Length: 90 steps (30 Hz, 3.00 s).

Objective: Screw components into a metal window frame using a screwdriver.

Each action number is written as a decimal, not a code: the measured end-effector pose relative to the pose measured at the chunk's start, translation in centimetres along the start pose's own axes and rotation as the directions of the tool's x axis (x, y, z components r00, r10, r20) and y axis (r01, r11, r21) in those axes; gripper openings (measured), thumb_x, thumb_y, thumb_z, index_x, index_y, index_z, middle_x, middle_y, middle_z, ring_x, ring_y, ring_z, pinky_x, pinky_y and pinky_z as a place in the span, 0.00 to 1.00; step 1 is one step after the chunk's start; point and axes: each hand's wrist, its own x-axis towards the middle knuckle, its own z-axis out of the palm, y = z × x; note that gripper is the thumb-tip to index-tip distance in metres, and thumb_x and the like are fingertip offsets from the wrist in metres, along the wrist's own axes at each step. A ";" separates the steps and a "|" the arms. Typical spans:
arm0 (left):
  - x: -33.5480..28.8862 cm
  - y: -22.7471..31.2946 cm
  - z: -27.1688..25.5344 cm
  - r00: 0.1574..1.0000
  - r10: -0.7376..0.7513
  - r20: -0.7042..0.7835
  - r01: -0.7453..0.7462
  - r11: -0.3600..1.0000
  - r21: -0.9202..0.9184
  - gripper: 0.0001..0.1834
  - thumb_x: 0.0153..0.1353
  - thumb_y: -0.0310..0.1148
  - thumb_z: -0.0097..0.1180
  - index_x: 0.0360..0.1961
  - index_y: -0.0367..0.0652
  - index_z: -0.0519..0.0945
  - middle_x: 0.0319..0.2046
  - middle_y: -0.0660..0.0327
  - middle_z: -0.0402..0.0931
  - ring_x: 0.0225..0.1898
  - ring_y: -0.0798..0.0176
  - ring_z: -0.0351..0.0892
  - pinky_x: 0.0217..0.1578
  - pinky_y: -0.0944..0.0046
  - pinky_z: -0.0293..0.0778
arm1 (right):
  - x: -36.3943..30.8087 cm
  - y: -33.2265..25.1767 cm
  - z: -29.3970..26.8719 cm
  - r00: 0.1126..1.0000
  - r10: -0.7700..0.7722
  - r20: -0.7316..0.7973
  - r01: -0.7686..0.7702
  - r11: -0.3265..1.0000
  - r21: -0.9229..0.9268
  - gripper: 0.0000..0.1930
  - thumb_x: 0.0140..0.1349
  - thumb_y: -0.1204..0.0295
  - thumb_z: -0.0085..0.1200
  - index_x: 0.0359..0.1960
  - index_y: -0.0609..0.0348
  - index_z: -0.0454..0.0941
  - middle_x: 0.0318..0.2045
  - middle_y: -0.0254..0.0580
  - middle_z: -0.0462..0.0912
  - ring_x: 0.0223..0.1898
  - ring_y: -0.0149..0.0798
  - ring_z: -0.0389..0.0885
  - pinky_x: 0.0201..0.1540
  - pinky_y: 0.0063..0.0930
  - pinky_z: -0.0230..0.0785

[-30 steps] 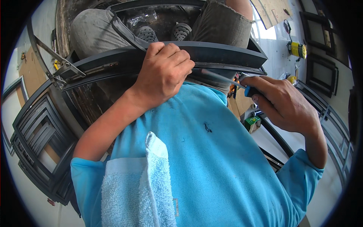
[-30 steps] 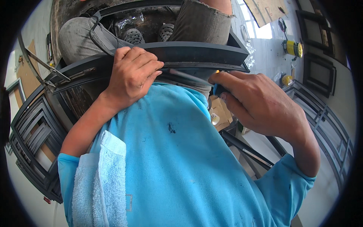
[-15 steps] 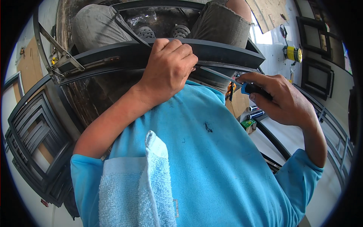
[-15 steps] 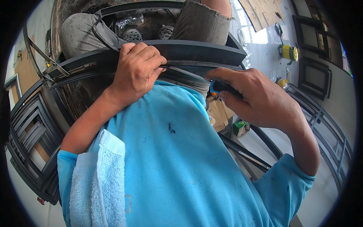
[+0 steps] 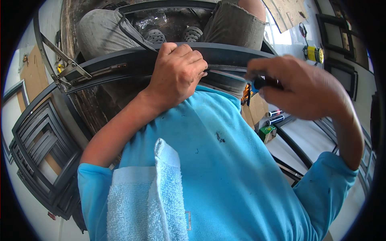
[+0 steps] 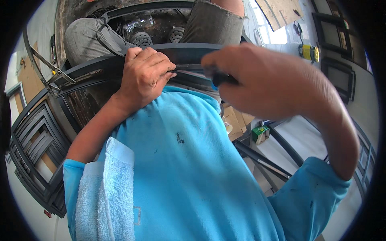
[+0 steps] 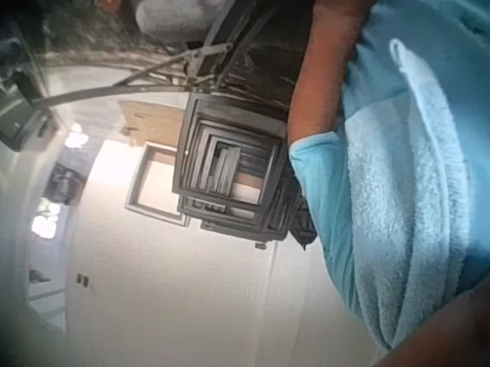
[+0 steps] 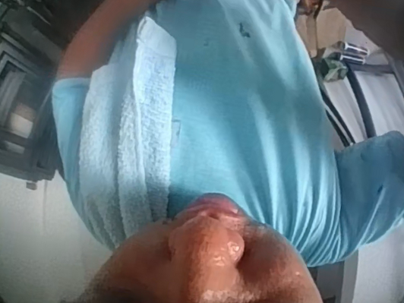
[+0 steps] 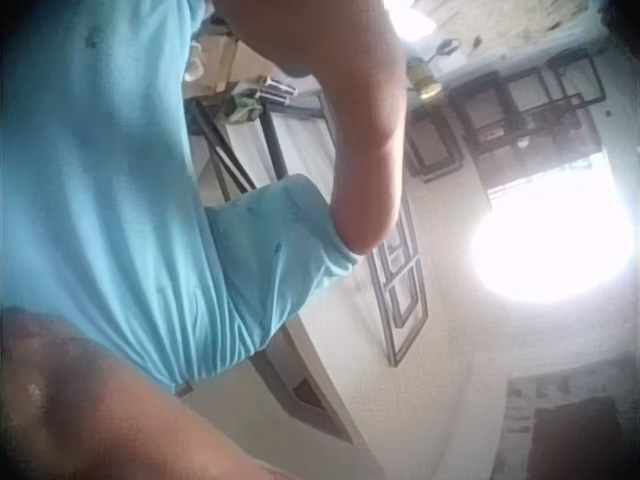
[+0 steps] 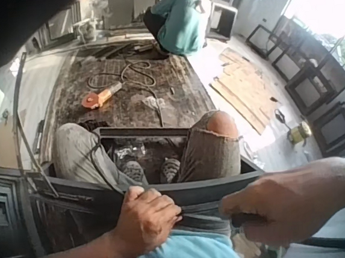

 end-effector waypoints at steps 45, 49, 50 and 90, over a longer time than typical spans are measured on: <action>-0.6 -0.1 -2.7 0.997 -0.012 0.074 0.010 0.999 0.036 0.12 0.52 0.26 0.71 0.40 0.42 0.87 0.35 0.64 0.82 0.42 0.59 0.80 0.50 0.56 0.67 | -0.6 3.4 0.4 0.962 -0.259 -0.085 0.256 0.966 -0.047 0.25 0.57 0.81 0.50 0.59 0.65 0.79 0.27 0.56 0.86 0.20 0.38 0.84 0.27 0.37 0.75; -0.6 0.0 -2.5 0.999 0.012 0.053 -0.015 0.998 0.061 0.13 0.51 0.26 0.72 0.39 0.43 0.87 0.35 0.64 0.82 0.43 0.59 0.80 0.50 0.57 0.68 | -0.4 3.4 0.9 0.949 -0.284 -0.139 0.282 0.959 -0.031 0.23 0.57 0.80 0.52 0.57 0.66 0.80 0.24 0.54 0.85 0.19 0.37 0.83 0.25 0.36 0.73; -0.5 0.0 -2.4 0.999 0.022 0.045 -0.024 0.998 0.063 0.13 0.50 0.25 0.73 0.39 0.43 0.87 0.35 0.64 0.83 0.43 0.60 0.80 0.50 0.57 0.68 | -0.4 3.3 1.1 0.949 -0.284 -0.138 0.282 0.959 -0.032 0.23 0.57 0.80 0.52 0.57 0.66 0.80 0.24 0.54 0.85 0.19 0.37 0.83 0.25 0.36 0.73; -0.7 0.1 -4.6 0.989 -0.031 0.148 0.015 0.994 0.109 0.09 0.56 0.21 0.61 0.39 0.39 0.87 0.36 0.60 0.84 0.41 0.56 0.81 0.49 0.56 0.68 | 1.2 3.3 0.2 0.932 -0.359 -0.043 0.351 0.927 -0.131 0.32 0.46 0.82 0.55 0.59 0.68 0.79 0.34 0.60 0.88 0.25 0.44 0.88 0.32 0.38 0.81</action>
